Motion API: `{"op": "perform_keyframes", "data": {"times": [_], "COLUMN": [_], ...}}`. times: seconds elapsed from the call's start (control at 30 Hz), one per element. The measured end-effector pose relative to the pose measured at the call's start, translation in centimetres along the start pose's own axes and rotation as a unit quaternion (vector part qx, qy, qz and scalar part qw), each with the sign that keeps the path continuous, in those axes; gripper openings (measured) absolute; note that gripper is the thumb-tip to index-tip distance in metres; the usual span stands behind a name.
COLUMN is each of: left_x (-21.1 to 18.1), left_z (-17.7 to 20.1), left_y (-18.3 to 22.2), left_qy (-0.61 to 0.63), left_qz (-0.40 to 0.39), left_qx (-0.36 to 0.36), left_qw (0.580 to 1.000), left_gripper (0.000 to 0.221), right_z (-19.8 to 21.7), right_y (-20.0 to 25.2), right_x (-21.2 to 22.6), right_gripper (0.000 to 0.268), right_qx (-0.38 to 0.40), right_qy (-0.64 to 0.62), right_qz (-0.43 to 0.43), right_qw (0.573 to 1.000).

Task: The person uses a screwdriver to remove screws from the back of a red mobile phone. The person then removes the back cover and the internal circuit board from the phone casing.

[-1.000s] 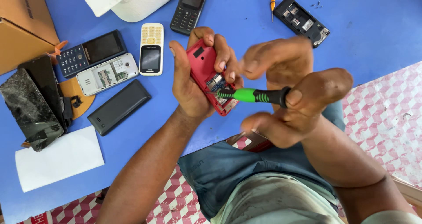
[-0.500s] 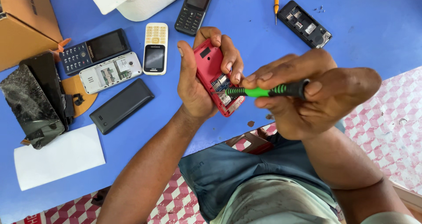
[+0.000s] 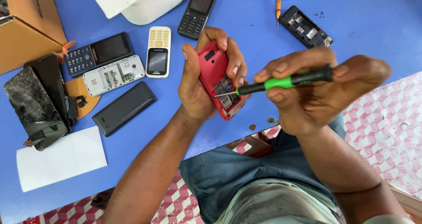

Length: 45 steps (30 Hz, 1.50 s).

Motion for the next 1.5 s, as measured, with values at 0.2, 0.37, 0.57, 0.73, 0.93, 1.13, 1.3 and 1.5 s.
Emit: {"op": "perform_keyframes", "data": {"times": [0.2,0.37,0.57,0.73,0.93,1.13,1.3,1.5], "left_x": [-0.7,-1.3,0.7,1.3,0.2,-3.5,0.3,4.7], "left_z": [1.5,3.6,4.4,3.7,3.2,0.4,1.3,3.8], "left_y": [-0.2,-0.8,-1.0,-0.9,-1.5,-3.0,-8.7,-11.6], "left_qy": [-0.013,-0.058,-0.223,-0.264,-0.33,-0.622,-0.831,-0.853], "left_qz": [0.016,0.046,0.204,0.227,0.209,0.077,0.153,0.203], "left_qx": [-0.046,-0.138,-0.185,-0.168,-0.185,-0.12,-0.04,-0.002], "left_qw": [0.999,0.988,0.935,0.922,0.901,0.77,0.533,0.48], "left_gripper": [0.053,0.025,0.027,0.028,0.027,0.032,0.035,0.031], "right_z": [2.9,4.0,5.5,5.3,6.0,9.3,9.5,8.9], "right_y": [0.4,0.5,1.9,1.9,1.6,0.9,2.8,2.0], "right_x": [-1.5,-4.9,-6.1,-6.2,-6.4,-7.5,-8.5,-7.7], "right_gripper": [0.061,0.06,0.054,0.056,0.055,0.055,0.055,0.055], "right_qx": [-0.089,0.002,-0.043,-0.05,-0.078,-0.135,-0.159,-0.139], "right_qy": [-0.011,0.106,0.046,0.028,0.021,0.103,0.123,0.165], "right_qz": [0.022,0.004,-0.062,-0.063,-0.049,-0.008,-0.02,-0.013], "right_qw": [0.996,0.994,0.996,0.996,0.996,0.985,0.979,0.976]}}
Point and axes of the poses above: each hand's wrist, its own y-axis away from the middle knuckle, its own z-axis out of the back of the hand, x = y × z, the point moved 5 cm from there along -y, towards the middle knuckle, and after that the axes turned 6 degrees about x, right-handed, at the moved point
